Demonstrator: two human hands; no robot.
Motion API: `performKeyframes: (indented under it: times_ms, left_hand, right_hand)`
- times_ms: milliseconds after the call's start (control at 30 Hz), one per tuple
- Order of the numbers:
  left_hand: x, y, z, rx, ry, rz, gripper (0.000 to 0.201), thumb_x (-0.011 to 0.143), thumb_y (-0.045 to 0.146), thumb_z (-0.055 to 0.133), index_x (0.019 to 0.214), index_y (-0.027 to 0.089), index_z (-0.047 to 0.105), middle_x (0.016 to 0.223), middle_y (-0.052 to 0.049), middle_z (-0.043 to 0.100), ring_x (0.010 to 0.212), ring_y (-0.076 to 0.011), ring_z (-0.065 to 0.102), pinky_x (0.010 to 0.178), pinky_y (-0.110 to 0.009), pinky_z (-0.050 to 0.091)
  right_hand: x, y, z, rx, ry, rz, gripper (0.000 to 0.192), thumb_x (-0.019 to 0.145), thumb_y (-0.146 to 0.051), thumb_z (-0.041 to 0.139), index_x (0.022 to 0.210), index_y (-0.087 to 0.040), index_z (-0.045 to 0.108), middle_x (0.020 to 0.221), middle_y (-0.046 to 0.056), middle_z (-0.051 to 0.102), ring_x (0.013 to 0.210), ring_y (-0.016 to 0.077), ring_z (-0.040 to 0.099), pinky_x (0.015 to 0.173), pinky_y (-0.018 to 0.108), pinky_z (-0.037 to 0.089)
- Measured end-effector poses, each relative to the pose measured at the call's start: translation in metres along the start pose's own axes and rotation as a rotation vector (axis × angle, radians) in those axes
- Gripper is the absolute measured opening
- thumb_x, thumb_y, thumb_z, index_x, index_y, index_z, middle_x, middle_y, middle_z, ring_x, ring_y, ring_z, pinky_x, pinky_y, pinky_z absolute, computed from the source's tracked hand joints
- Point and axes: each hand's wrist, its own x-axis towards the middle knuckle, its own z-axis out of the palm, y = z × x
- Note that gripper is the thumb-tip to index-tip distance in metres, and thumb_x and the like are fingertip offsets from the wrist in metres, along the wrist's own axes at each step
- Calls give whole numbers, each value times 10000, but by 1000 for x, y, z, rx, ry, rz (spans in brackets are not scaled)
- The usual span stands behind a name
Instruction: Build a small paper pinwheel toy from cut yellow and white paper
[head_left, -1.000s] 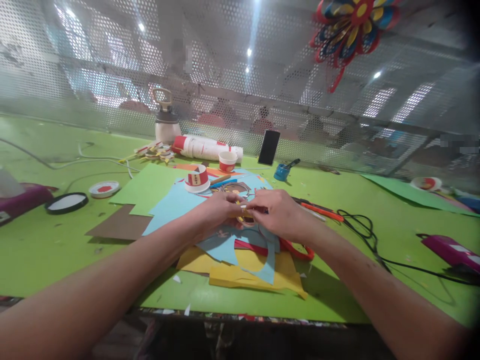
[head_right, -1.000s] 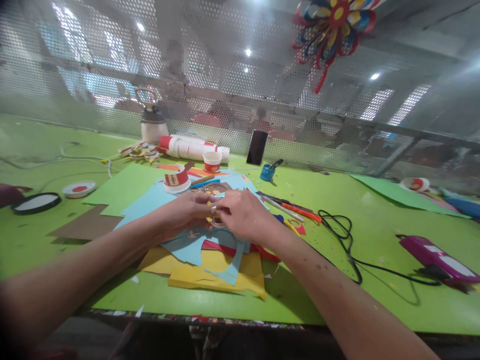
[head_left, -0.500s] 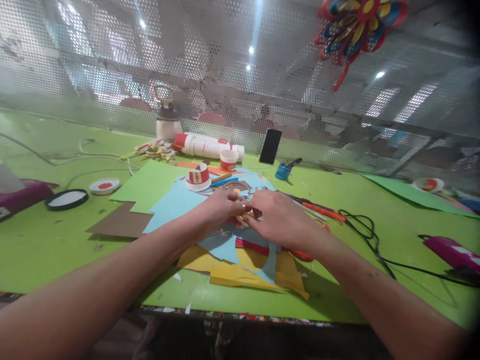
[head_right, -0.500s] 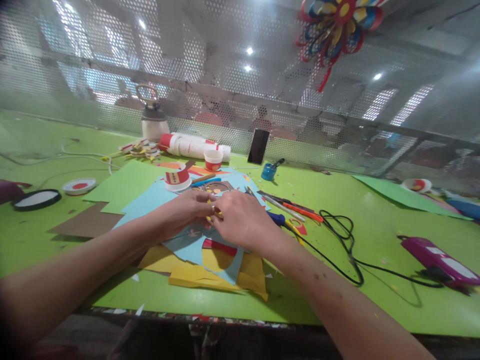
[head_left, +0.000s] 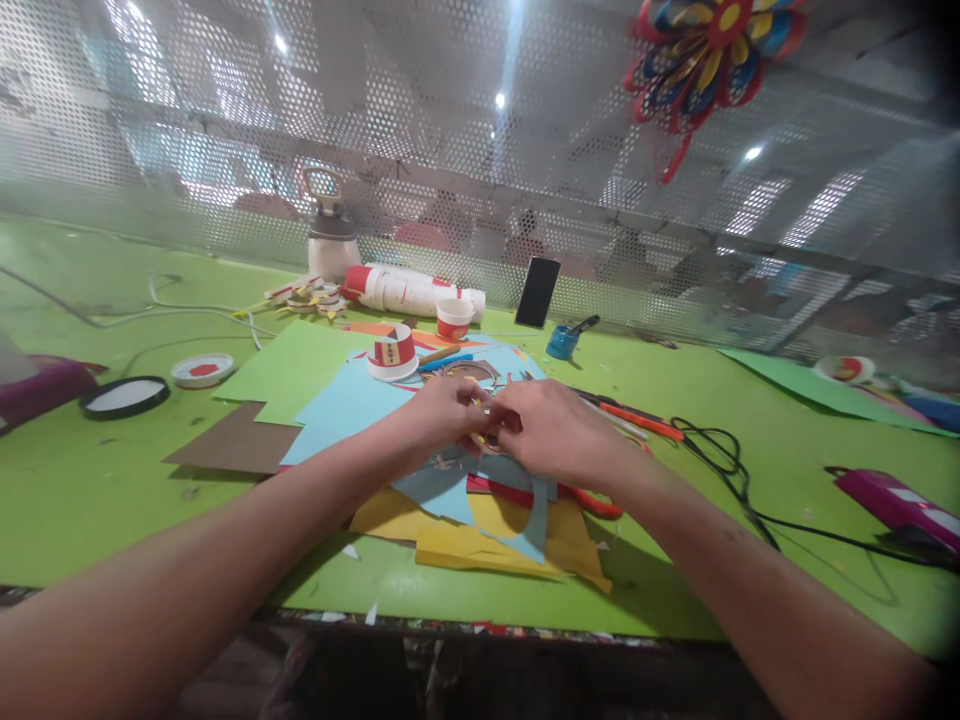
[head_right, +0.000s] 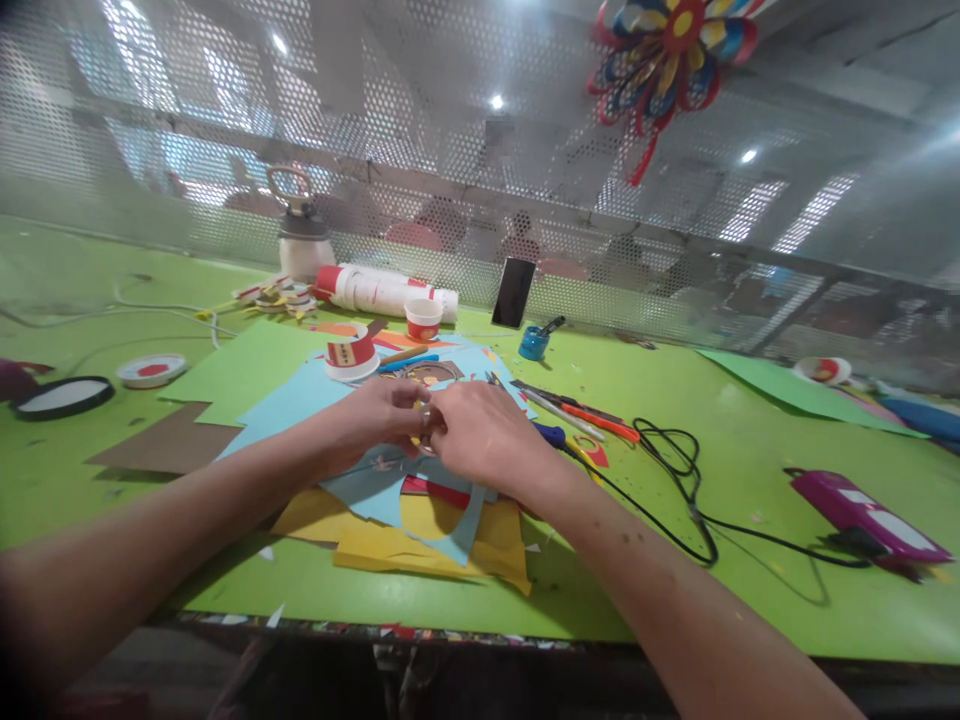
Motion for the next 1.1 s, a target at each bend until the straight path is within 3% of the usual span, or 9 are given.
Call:
performKeyframes:
  times_ms: [167, 267, 400, 467, 567, 800, 1100]
  left_hand:
    - [0, 1, -1, -26, 4, -7, 124, 652, 136, 648, 773, 112, 633, 671, -57, 644, 611, -160, 614, 539, -270, 485]
    - [0, 0, -3, -80, -2, -21, 128, 640, 92, 622, 766, 114, 617, 709, -72, 656, 630, -171, 633, 539, -271, 486]
    - [-1, -1, -6, -151, -59, -34, 113, 656, 73, 586, 762, 108, 602, 768, -94, 661, 675, -171, 646, 542, -250, 479]
    - [-1, -2, -6, -173, -65, -45, 103, 662, 81, 588, 761, 106, 598, 776, -91, 655, 684, -173, 649, 542, -247, 481]
    - [-1, -2, -7, -208, -73, -53, 109, 657, 83, 596, 764, 104, 596, 791, -91, 651, 677, -171, 649, 533, -246, 482]
    - [-2, 1, -7, -272, -66, -71, 132, 661, 76, 592, 790, 105, 600, 777, -79, 651, 658, -155, 638, 504, -227, 471]
    - [-2, 3, -6, -234, -31, -70, 118, 656, 56, 592, 764, 96, 617, 724, -73, 646, 609, -152, 625, 530, -261, 471]
  right_hand:
    - [-1, 10, 3, 175, 44, -5, 113, 682, -124, 557, 651, -175, 653, 634, 26, 616, 564, 133, 483, 506, 256, 308]
    - [-1, 23, 5, 468, 94, 8, 117, 691, -147, 571, 688, -172, 685, 598, 2, 590, 542, 114, 474, 511, 249, 341]
    - [2, 38, 10, 947, 99, 138, 112, 641, -253, 671, 692, -153, 678, 651, 11, 617, 581, 115, 519, 570, 259, 403]
    - [4, 43, 14, 1060, 103, 187, 144, 600, -264, 706, 686, -152, 678, 647, 8, 621, 586, 115, 526, 594, 269, 413]
    - [7, 46, 20, 1032, 151, 192, 152, 595, -265, 710, 694, -150, 693, 650, 12, 623, 588, 119, 524, 599, 280, 413]
    - [8, 47, 26, 789, 254, 54, 160, 687, -284, 658, 722, -140, 719, 715, 43, 634, 652, 148, 551, 611, 288, 432]
    - [3, 43, 24, 476, 411, -132, 106, 762, -143, 599, 735, -154, 702, 703, 33, 614, 631, 135, 529, 589, 273, 420]
